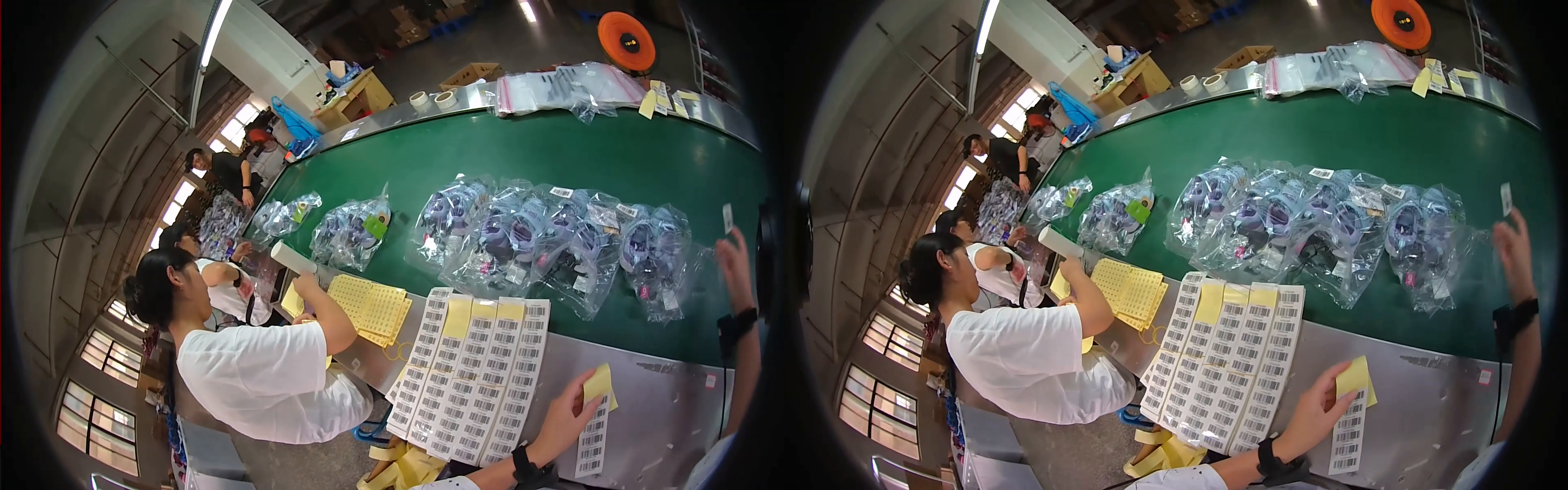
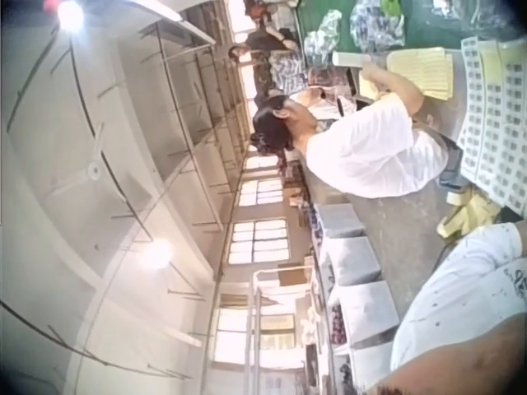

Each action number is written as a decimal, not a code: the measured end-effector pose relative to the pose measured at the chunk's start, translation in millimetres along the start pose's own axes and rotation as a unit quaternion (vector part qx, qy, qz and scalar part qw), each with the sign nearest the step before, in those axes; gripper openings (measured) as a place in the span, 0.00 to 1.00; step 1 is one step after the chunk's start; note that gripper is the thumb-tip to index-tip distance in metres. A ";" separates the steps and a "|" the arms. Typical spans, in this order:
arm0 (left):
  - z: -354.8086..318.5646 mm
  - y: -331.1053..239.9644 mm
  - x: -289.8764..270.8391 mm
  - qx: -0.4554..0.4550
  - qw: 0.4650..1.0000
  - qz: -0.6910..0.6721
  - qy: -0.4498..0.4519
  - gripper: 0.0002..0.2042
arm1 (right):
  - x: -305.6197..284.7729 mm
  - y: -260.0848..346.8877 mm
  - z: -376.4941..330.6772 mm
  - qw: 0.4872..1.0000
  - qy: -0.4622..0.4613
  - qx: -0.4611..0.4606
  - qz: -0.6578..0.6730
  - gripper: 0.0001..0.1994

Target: Apply barcode or identification labels to plastic bags containing shoes on a conveyor belt.

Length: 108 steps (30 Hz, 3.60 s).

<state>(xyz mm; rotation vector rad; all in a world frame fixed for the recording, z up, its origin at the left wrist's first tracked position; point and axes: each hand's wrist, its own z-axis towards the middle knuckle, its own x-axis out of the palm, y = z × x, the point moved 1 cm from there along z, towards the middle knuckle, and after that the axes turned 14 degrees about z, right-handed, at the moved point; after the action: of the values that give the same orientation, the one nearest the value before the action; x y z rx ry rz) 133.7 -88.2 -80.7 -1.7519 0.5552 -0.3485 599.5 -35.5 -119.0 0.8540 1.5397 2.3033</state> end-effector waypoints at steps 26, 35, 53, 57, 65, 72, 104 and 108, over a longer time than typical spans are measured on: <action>-0.1 -23.2 -22.9 0.026 0.998 0.035 -0.052 0.24 | 87.1 1.6 61.9 0.968 -0.134 0.198 -0.080 0.34; -7.4 -25.3 -9.6 0.005 0.996 0.061 -0.068 0.19 | 67.3 9.5 64.7 0.937 -0.109 0.332 -0.003 0.04; 1.3 -24.9 -8.1 0.015 0.998 0.051 -0.030 0.23 | 96.8 -10.7 51.5 0.960 -0.221 0.092 -0.146 0.24; -4.3 -22.3 -26.3 0.013 0.997 0.028 -0.065 0.23 | 176.5 -25.2 -18.2 0.990 -0.089 0.007 -0.106 0.13; -12.8 4.1 -15.2 0.004 0.998 0.044 0.039 0.25 | 214.9 -0.4 -54.5 0.950 0.059 0.274 0.137 0.26; -17.7 -22.5 -41.4 0.016 0.998 0.059 0.026 0.25 | 242.2 56.0 -146.0 0.962 0.156 0.220 0.041 0.09; -11.2 -61.3 -39.2 0.070 0.982 0.162 0.064 0.20 | 260.3 101.1 -232.1 0.935 0.196 -0.106 -0.275 0.06; -6.5 -35.4 -42.6 0.060 0.990 0.118 0.051 0.25 | 266.0 104.8 -225.7 0.934 0.235 -0.102 -0.250 0.07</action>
<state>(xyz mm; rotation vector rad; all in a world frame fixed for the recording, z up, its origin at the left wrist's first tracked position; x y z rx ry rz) 101.1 -64.2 -42.5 -1.5388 0.7918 -0.2994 266.2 -118.0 2.7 -0.1571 1.4215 2.2966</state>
